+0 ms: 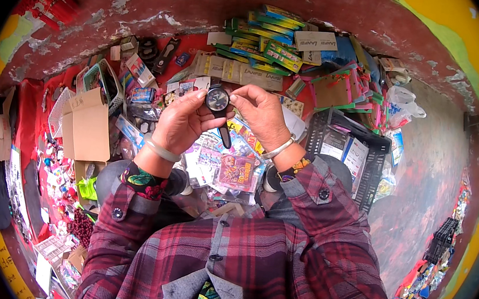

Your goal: The person opens a small rectangular box and removes a wristwatch. They hold the watch with both hands, turning it over to view the face and the back, and manipulating the strap and crown. The person continues to handle the watch, examining its details closely.

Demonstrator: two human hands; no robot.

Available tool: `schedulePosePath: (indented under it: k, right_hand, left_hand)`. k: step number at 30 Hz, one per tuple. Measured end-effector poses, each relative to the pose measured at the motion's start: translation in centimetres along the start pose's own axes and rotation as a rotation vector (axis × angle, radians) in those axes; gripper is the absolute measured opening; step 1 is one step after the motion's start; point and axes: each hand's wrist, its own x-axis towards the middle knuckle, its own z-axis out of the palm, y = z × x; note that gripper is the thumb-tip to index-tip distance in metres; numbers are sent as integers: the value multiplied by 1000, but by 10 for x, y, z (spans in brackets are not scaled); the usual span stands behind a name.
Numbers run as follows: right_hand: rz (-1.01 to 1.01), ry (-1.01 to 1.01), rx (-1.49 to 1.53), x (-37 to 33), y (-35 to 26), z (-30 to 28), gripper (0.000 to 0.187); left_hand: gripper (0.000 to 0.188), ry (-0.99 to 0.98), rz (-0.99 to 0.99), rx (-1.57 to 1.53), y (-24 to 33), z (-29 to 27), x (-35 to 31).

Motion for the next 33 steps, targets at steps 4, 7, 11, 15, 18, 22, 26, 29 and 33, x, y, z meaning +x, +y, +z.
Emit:
schedulePosePath:
  k: [4, 7, 11, 15, 18, 22, 26, 29, 33]
  right_hand:
    - [88, -46, 197, -1, -6, 1, 16]
    - [191, -114, 453, 0, -5, 0, 19]
    - [298, -234, 713, 0, 4, -1, 24]
    - [313, -275, 756, -1, 4, 1, 27]
    - [293, -294, 771, -2, 6, 1, 28]
    - [331, -262, 751, -1, 9, -2, 22]
    - [346, -253, 782, -1, 17, -6, 17]
    - [338, -251, 791, 0, 15, -5, 16]
    - [289, -237, 752, 2, 7, 2, 16]
  left_hand:
    - [32, -22, 16, -16, 0, 0, 0]
    - [32, -53, 25, -39, 0, -2, 0]
    - [31, -68, 10, -66, 0, 0, -1]
    - [33, -83, -13, -43, 1, 0, -1]
    - [34, -82, -22, -21, 2, 3, -3]
    - [34, -48, -18, 17, 0, 1, -2]
    - [34, -50, -20, 37, 0, 2, -3]
    - [34, -57, -7, 15, -1, 2, -2]
    - [32, -62, 9, -9, 0, 0, -1]
